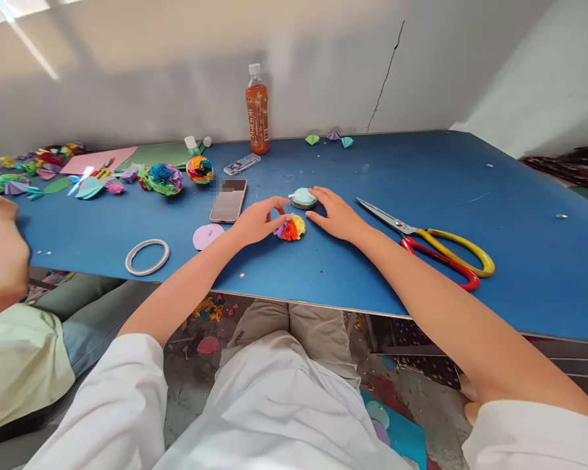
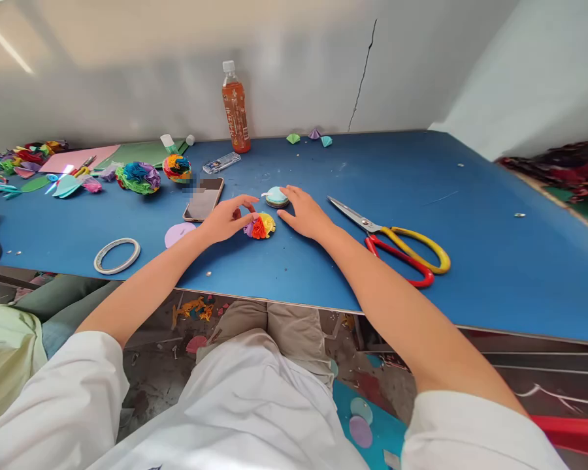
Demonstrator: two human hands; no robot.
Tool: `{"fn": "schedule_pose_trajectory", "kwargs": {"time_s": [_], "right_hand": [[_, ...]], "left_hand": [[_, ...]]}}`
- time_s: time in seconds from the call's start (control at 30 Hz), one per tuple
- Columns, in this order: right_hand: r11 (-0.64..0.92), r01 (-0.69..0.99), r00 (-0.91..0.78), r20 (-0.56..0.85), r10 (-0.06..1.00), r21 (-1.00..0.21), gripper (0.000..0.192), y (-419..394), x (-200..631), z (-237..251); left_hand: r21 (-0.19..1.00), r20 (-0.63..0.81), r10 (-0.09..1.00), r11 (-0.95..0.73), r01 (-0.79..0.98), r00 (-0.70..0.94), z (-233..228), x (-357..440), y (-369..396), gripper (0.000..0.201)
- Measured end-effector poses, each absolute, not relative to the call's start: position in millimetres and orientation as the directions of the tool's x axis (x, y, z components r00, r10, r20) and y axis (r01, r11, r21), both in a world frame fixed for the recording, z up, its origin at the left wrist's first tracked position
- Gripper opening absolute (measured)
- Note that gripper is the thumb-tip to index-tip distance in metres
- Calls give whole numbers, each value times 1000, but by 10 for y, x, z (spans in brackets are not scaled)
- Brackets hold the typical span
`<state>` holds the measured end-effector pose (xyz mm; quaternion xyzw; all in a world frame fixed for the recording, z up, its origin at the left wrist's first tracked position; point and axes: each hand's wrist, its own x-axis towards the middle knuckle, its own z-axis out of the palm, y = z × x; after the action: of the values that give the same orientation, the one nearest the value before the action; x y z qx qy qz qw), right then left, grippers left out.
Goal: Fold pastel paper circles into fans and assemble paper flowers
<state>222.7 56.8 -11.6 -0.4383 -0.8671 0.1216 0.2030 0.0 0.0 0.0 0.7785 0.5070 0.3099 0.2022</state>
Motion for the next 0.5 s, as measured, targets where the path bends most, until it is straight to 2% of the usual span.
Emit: {"fn": "schedule_pose_trajectory", "kwargs": {"time_s": [0.1,0.27,0.5], "right_hand": [[576,729,-539,209,816,-369,64,579,2221,-119],[576,720,-510,269,817,-386,57,599,2199,-129],[573,688,-483,309,819,-445,66,697,2144,-187]], "left_hand": [[616,269,928,-371,695,257,6,-21,21,29],[599,273,926,-375,708,259,-19,-33,46,27],[562,326,896,-440,700,302,-55,-32,64,24]]}}
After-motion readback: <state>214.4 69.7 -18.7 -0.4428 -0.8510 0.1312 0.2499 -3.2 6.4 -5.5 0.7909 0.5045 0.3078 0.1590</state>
